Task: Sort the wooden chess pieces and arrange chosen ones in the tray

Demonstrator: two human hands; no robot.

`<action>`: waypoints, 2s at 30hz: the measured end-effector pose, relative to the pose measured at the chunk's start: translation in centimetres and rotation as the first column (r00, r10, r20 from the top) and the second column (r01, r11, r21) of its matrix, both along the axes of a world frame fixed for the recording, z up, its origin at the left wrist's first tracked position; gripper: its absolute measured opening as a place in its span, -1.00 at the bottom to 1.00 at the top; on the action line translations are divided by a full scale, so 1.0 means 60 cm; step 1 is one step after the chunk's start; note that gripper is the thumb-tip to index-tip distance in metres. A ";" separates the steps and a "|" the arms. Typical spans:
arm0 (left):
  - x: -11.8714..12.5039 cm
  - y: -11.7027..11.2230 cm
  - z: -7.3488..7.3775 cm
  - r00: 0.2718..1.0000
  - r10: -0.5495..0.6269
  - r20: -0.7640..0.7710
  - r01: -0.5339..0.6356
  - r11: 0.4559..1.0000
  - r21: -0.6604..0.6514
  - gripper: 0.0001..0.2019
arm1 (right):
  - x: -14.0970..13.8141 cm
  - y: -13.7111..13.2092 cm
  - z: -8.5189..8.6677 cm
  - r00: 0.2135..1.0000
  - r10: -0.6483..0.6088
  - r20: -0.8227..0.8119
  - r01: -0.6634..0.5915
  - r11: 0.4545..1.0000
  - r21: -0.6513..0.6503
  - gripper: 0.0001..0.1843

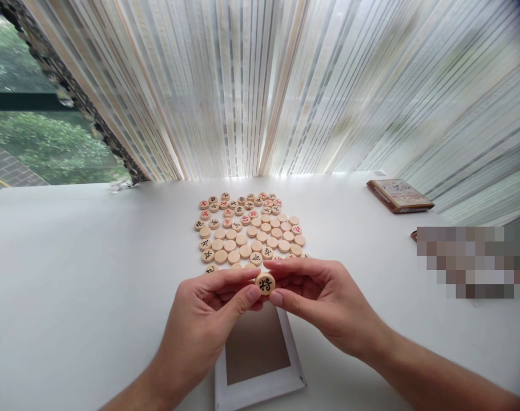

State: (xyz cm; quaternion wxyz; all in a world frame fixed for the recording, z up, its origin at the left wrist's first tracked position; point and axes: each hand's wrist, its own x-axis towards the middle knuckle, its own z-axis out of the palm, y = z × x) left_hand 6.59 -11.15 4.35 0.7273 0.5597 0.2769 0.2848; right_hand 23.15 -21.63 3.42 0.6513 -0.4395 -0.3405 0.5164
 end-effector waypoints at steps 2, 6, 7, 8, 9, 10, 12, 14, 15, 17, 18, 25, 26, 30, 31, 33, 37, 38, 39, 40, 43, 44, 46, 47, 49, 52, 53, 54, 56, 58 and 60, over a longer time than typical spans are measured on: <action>0.000 0.000 0.000 1.000 0.004 0.012 -0.004 1.000 -0.001 -0.83 | 0.001 0.000 -0.002 0.999 -0.024 0.027 0.024 1.000 0.009 -0.67; 0.001 0.000 0.002 1.000 -0.002 0.027 0.002 1.000 0.014 -0.83 | 0.001 -0.001 -0.002 0.990 -0.082 0.111 0.078 0.996 0.041 -0.70; 0.001 0.000 0.002 0.999 -0.004 0.034 0.003 1.000 0.016 -0.83 | 0.001 0.000 -0.001 0.987 -0.094 0.129 0.087 0.995 0.054 -0.71; 0.001 0.000 0.002 0.999 -0.006 0.040 0.006 1.000 0.018 -0.83 | 0.001 0.000 -0.001 0.984 -0.103 0.145 0.094 0.993 0.067 -0.71; 0.001 -0.001 0.002 0.999 -0.010 0.045 0.009 1.000 0.020 -0.82 | 0.001 0.000 0.000 0.981 -0.111 0.159 0.099 0.992 0.081 -0.71; 0.001 -0.001 0.002 0.999 -0.015 0.050 0.014 1.000 0.021 -0.82 | 0.000 0.000 0.000 0.978 -0.121 0.171 0.106 0.990 0.094 -0.71; 0.000 -0.001 0.000 0.998 -0.020 0.055 0.019 1.000 0.020 -0.81 | 0.000 0.001 0.000 0.972 -0.133 0.192 0.112 0.987 0.117 -0.70; -0.001 -0.001 -0.002 0.998 -0.013 0.060 0.012 1.000 0.013 -0.80 | 0.000 0.001 -0.002 0.970 -0.132 0.205 0.105 0.985 0.140 -0.68; -0.001 -0.001 -0.003 0.998 -0.011 0.061 0.010 1.000 0.010 -0.79 | 0.000 0.001 -0.003 0.969 -0.128 0.211 0.098 0.984 0.151 -0.66; -0.001 -0.001 -0.004 0.998 -0.008 0.059 0.008 1.000 0.008 -0.79 | 0.000 0.000 -0.006 0.966 -0.124 0.227 0.087 0.982 0.165 -0.64; -0.001 0.000 -0.003 0.998 -0.011 0.058 0.011 1.000 0.008 -0.80 | 0.001 0.000 -0.008 0.963 -0.128 0.237 0.089 0.982 0.169 -0.63; -0.001 0.002 -0.002 0.999 -0.023 0.034 0.023 1.000 -0.009 -0.79 | 0.002 0.000 -0.013 0.947 -0.133 0.292 0.083 0.980 0.179 -0.59; -0.001 0.002 -0.002 0.999 -0.028 0.031 0.028 1.000 -0.011 -0.79 | 0.002 0.000 -0.013 0.948 -0.126 0.292 0.076 0.982 0.175 -0.60; -0.001 0.003 -0.003 0.999 -0.047 0.012 0.047 0.999 -0.003 -0.76 | 0.002 0.000 -0.008 0.961 -0.079 0.265 0.053 0.993 0.104 -0.63; -0.002 0.003 -0.003 0.999 -0.054 0.008 0.054 0.999 0.008 -0.75 | 0.002 -0.001 -0.006 0.967 -0.062 0.247 0.043 0.996 0.082 -0.66; -0.003 0.002 -0.003 0.998 -0.065 0.003 0.065 0.997 0.043 -0.76 | 0.002 -0.001 0.000 0.977 -0.026 0.213 0.018 0.999 0.042 -0.75; -0.004 -0.001 -0.004 0.998 -0.064 0.003 0.063 0.988 0.143 -0.86 | 0.003 0.003 0.012 0.982 0.037 0.186 -0.031 0.999 -0.039 -0.79; -0.004 -0.002 -0.004 0.998 -0.062 0.002 0.061 0.985 0.162 -0.86 | 0.004 0.004 0.014 0.983 0.052 0.179 -0.041 0.997 -0.060 -0.74; -0.004 -0.003 -0.005 0.998 -0.062 0.002 0.061 0.983 0.173 -0.85 | 0.004 0.005 0.016 0.984 0.066 0.167 -0.054 0.995 -0.079 -0.69; -0.005 -0.003 -0.006 0.998 -0.065 0.001 0.063 0.983 0.174 -0.82 | 0.005 0.005 0.017 0.985 0.085 0.152 -0.070 0.993 -0.096 -0.64; -0.007 -0.005 -0.008 0.997 -0.083 -0.008 0.083 0.983 0.162 -0.72 | 0.006 0.006 0.019 0.984 0.144 0.105 -0.129 0.982 -0.138 -0.52; -0.008 -0.006 -0.009 0.996 -0.094 -0.013 0.095 0.982 0.163 -0.71 | 0.005 0.005 0.018 0.984 0.154 0.092 -0.140 0.979 -0.147 -0.51; -0.009 -0.007 -0.010 0.991 -0.128 -0.026 0.131 0.975 0.181 -0.73 | 0.003 0.005 0.017 0.986 0.154 0.071 -0.141 0.977 -0.157 -0.53; -0.010 -0.008 -0.011 0.989 -0.144 -0.036 0.148 0.969 0.200 -0.73 | 0.002 0.004 0.016 0.987 0.148 0.061 -0.137 0.977 -0.164 -0.56; -0.011 -0.009 -0.011 0.985 -0.160 -0.063 0.171 0.948 0.267 -0.75 | -0.001 0.004 0.013 0.990 0.131 0.043 -0.121 0.975 -0.184 -0.58; -0.012 -0.008 -0.009 0.986 -0.130 -0.105 0.163 0.888 0.429 -0.76 | -0.002 0.002 0.011 0.992 0.110 0.056 -0.094 0.968 -0.233 -0.56; -0.012 -0.008 -0.008 0.986 -0.125 -0.113 0.164 0.865 0.474 -0.76 | -0.001 0.002 0.011 0.992 0.104 0.065 -0.086 0.967 -0.241 -0.56; -0.012 -0.007 -0.007 0.985 -0.125 -0.120 0.169 0.846 0.506 -0.77 | -0.001 0.002 0.011 0.992 0.100 0.071 -0.081 0.967 -0.240 -0.56; -0.012 -0.006 -0.005 0.982 -0.133 -0.132 0.183 0.834 0.520 -0.78 | -0.001 0.001 0.012 0.992 0.102 0.069 -0.085 0.973 -0.216 -0.55; -0.012 -0.006 -0.005 0.980 -0.142 -0.138 0.192 0.857 0.478 -0.79 | 0.000 0.001 0.013 0.992 0.116 0.050 -0.105 0.978 -0.181 -0.55; -0.012 -0.005 -0.005 0.980 -0.153 -0.124 0.191 0.896 0.401 -0.78 | 0.001 0.001 0.012 0.991 0.134 0.013 -0.131 0.980 -0.150 -0.55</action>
